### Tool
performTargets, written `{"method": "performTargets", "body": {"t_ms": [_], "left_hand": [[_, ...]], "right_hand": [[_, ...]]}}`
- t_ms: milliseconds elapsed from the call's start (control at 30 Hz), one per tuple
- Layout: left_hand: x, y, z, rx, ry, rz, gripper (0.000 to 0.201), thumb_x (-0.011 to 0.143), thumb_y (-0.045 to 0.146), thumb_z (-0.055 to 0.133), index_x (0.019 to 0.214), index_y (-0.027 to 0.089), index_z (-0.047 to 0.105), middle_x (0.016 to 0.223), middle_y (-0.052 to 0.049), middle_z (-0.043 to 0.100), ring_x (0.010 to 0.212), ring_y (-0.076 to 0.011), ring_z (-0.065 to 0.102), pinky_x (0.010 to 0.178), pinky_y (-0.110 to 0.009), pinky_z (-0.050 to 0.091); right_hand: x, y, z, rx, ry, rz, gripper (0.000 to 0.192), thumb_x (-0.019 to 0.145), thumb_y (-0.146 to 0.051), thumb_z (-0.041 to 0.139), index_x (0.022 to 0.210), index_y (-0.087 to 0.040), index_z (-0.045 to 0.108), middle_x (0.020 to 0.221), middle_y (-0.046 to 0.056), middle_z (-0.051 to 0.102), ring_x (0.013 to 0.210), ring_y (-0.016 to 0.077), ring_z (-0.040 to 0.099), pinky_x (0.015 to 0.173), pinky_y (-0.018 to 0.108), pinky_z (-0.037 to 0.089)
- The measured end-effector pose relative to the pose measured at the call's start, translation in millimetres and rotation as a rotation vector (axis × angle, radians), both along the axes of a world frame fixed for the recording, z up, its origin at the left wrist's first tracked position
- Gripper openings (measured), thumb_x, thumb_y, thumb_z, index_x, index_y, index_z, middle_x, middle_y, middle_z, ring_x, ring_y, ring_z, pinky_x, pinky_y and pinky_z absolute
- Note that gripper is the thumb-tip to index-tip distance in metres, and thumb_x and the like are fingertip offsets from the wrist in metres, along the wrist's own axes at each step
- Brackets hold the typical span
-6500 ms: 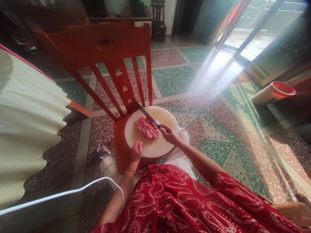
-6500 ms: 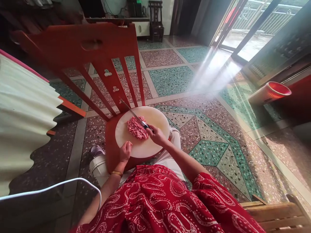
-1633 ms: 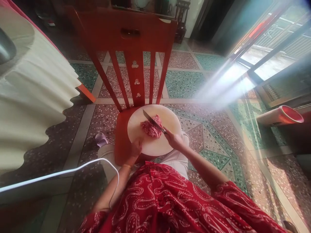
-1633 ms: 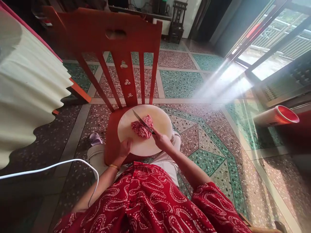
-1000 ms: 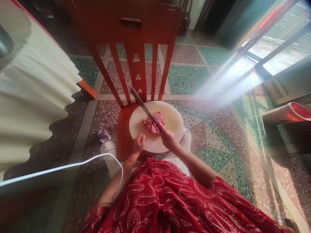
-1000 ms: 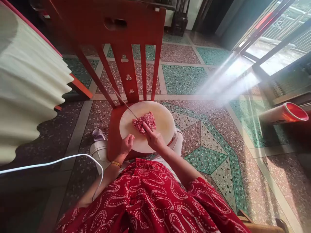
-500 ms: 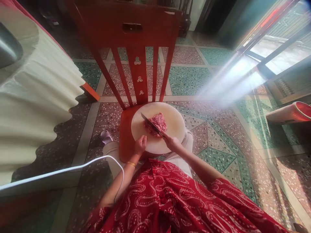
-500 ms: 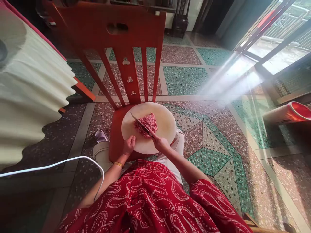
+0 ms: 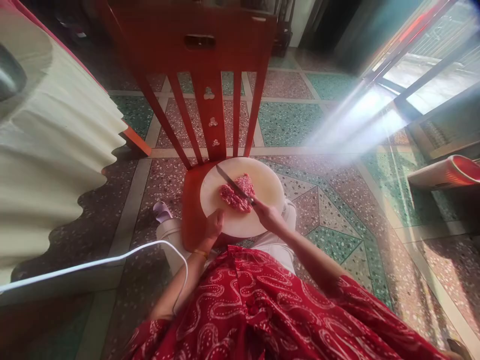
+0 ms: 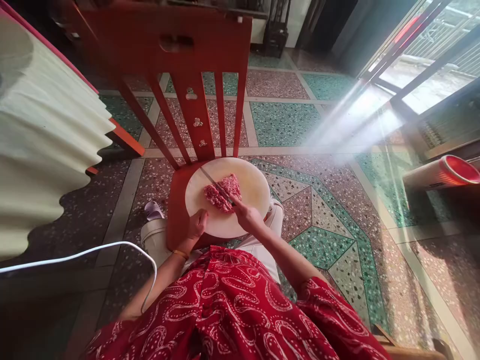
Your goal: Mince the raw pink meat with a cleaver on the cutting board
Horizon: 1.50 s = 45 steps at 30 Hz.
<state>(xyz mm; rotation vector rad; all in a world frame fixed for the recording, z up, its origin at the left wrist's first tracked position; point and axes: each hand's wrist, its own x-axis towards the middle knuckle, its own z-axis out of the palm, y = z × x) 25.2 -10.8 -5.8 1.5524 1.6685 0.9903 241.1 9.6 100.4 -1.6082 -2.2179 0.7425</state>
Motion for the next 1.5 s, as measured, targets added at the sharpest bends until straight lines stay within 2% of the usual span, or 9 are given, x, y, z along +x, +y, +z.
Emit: {"method": "performTargets", "body": {"t_ms": [133, 333, 467, 533, 700, 933, 1133, 1333, 1500], "left_hand": [[-0.1, 0.3, 1.2, 0.028, 0.018, 0.000, 0.031, 0.090, 0.037, 0.032, 0.073, 0.019, 0.050, 0.062, 0.000, 0.052, 0.055, -0.0107, 0.047, 0.056, -0.022, 0.036], [-0.6, -0.1, 0.0, -0.003, 0.029, 0.011, 0.033, 0.090, 0.038, 0.032, 0.067, 0.020, 0.046, 0.057, 0.002, 0.048, 0.052, -0.0108, 0.045, 0.055, -0.023, 0.035], [-0.4, 0.4, 0.8, 0.009, 0.017, 0.002, 0.031, 0.090, 0.038, 0.032, 0.072, 0.020, 0.050, 0.061, 0.000, 0.053, 0.056, -0.0116, 0.049, 0.058, -0.023, 0.037], [-0.3, 0.6, 0.7, 0.013, 0.029, 0.005, 0.031, 0.090, 0.038, 0.031, 0.073, 0.020, 0.050, 0.061, 0.000, 0.053, 0.056, -0.0118, 0.049, 0.057, -0.023, 0.037], [-0.4, 0.5, -1.1, 0.017, 0.035, 0.015, 0.033, 0.090, 0.038, 0.032, 0.067, 0.020, 0.048, 0.059, 0.000, 0.051, 0.054, -0.0115, 0.047, 0.056, -0.023, 0.036], [0.3, 0.1, 1.0, 0.026, 0.023, 0.004, 0.031, 0.089, 0.039, 0.032, 0.074, 0.020, 0.051, 0.064, -0.001, 0.055, 0.058, -0.0125, 0.051, 0.058, -0.023, 0.037], [-0.4, 0.1, -1.3, -0.002, 0.017, 0.016, 0.033, 0.089, 0.039, 0.032, 0.066, 0.020, 0.046, 0.056, 0.001, 0.048, 0.052, -0.0113, 0.045, 0.055, -0.023, 0.034], [-0.5, 0.8, -1.1, 0.008, 0.002, 0.000, 0.031, 0.089, 0.039, 0.032, 0.072, 0.020, 0.049, 0.063, 0.000, 0.054, 0.056, -0.0120, 0.050, 0.058, -0.023, 0.037], [0.0, 0.3, -1.7, 0.013, 0.033, 0.012, 0.033, 0.090, 0.038, 0.032, 0.066, 0.020, 0.046, 0.057, 0.001, 0.048, 0.053, -0.0115, 0.045, 0.055, -0.023, 0.035]], "right_hand": [[-6.4, 1.0, 7.5, 0.216, 0.176, 0.005, 0.048, 0.095, -0.028, 0.033, 0.142, -0.021, 0.035, 0.125, 0.008, 0.060, 0.106, 0.0189, 0.060, 0.088, 0.028, 0.048], [-4.1, -1.4, -8.6, -0.064, -0.045, -0.014, 0.045, 0.093, -0.029, 0.039, 0.138, -0.027, 0.043, 0.099, 0.004, 0.072, 0.082, 0.0206, 0.069, 0.073, 0.029, 0.053], [-5.6, 1.9, 7.8, 0.170, 0.154, 0.008, 0.047, 0.094, -0.027, 0.035, 0.141, -0.026, 0.036, 0.121, 0.005, 0.063, 0.104, 0.0187, 0.062, 0.086, 0.028, 0.049], [-7.4, 2.4, 4.4, 0.234, 0.190, 0.006, 0.048, 0.094, -0.026, 0.034, 0.142, -0.025, 0.035, 0.128, 0.005, 0.057, 0.111, 0.0186, 0.058, 0.089, 0.028, 0.048], [-4.0, 0.7, -15.0, -0.039, 0.005, -0.009, 0.045, 0.092, -0.027, 0.040, 0.137, -0.025, 0.044, 0.108, 0.005, 0.069, 0.092, 0.0209, 0.067, 0.076, 0.028, 0.052], [-5.1, 3.8, 6.1, 0.200, 0.174, 0.007, 0.049, 0.094, -0.026, 0.035, 0.142, -0.023, 0.035, 0.118, 0.007, 0.064, 0.102, 0.0184, 0.062, 0.087, 0.028, 0.049], [-3.1, 2.2, -10.6, -0.037, -0.044, -0.016, 0.043, 0.094, -0.030, 0.039, 0.137, -0.028, 0.044, 0.103, 0.003, 0.071, 0.086, 0.0194, 0.068, 0.076, 0.028, 0.052], [-4.9, 6.1, -5.9, 0.207, 0.202, -0.012, 0.048, 0.094, -0.028, 0.035, 0.141, -0.022, 0.036, 0.118, 0.007, 0.064, 0.104, 0.0185, 0.062, 0.088, 0.030, 0.048], [-1.3, 1.7, -16.2, -0.060, 0.015, -0.030, 0.043, 0.092, -0.029, 0.040, 0.134, -0.024, 0.048, 0.099, 0.005, 0.072, 0.083, 0.0204, 0.068, 0.074, 0.030, 0.053]]}}
